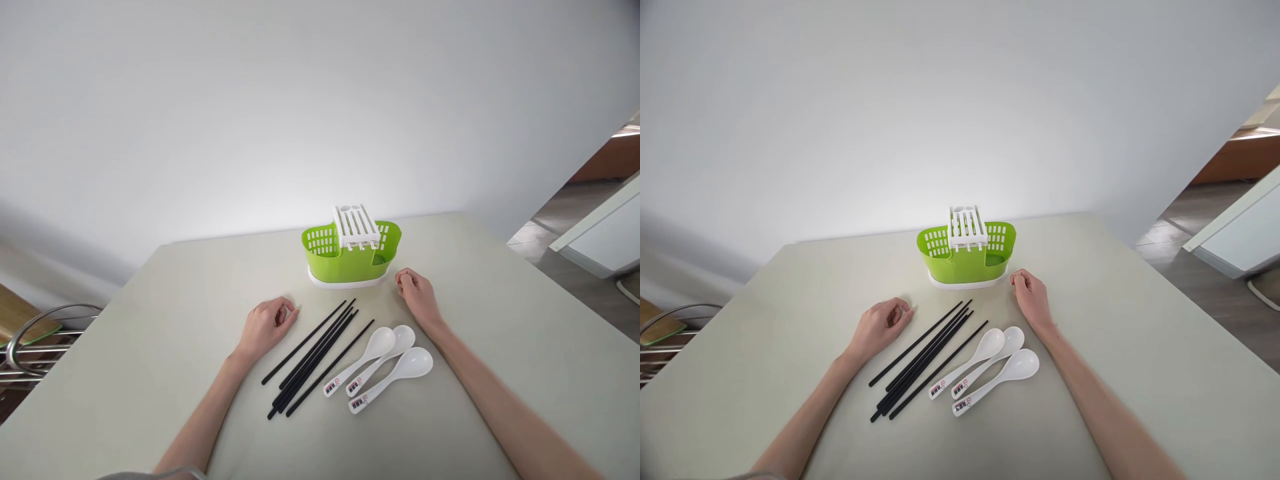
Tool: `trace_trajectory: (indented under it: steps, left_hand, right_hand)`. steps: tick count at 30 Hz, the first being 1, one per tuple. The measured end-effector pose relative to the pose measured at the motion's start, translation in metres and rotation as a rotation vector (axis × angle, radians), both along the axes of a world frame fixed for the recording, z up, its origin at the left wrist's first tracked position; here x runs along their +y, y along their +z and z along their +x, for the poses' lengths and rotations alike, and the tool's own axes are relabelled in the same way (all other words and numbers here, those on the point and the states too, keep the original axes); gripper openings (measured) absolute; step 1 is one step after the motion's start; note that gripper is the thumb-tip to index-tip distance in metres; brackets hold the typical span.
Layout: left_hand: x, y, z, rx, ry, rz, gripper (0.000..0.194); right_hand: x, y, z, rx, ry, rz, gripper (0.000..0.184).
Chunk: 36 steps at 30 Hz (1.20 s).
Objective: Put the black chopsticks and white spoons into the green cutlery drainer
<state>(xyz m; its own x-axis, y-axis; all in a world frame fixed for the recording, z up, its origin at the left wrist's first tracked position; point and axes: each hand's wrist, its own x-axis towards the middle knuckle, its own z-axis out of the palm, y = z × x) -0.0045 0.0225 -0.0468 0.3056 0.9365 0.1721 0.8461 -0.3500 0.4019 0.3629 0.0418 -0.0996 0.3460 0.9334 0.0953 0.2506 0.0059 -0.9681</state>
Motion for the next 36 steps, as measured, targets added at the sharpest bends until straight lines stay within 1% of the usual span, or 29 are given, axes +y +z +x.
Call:
trace_trajectory:
  steps: [8, 14, 22, 29, 36]
  left_hand:
    - [0.000, 0.000, -0.002, 0.018, -0.027, 0.023, 0.032]
    - [0.000, 0.002, -0.001, 0.014, -0.023, 0.033, 0.033]
    - [-0.001, 0.004, -0.003, -0.078, -0.034, -0.016, 0.033]
    - [-0.007, 0.006, 0.000, -0.210, -0.135, -0.125, 0.032]
    - [-0.014, 0.017, 0.005, -0.173, -0.308, -0.159, 0.031]
  right_hand:
    - [-0.001, 0.004, -0.004, -0.003, 0.008, 0.005, 0.014]
    - [-0.003, 0.009, -0.006, -0.009, 0.009, -0.011, 0.015]
    - [-0.001, 0.006, -0.006, -0.009, 0.010, -0.003, 0.015]
    - [0.001, 0.005, -0.005, -0.028, 0.008, 0.021, 0.017]
    - [0.002, 0.002, -0.004, -0.046, 0.008, 0.033, 0.020]
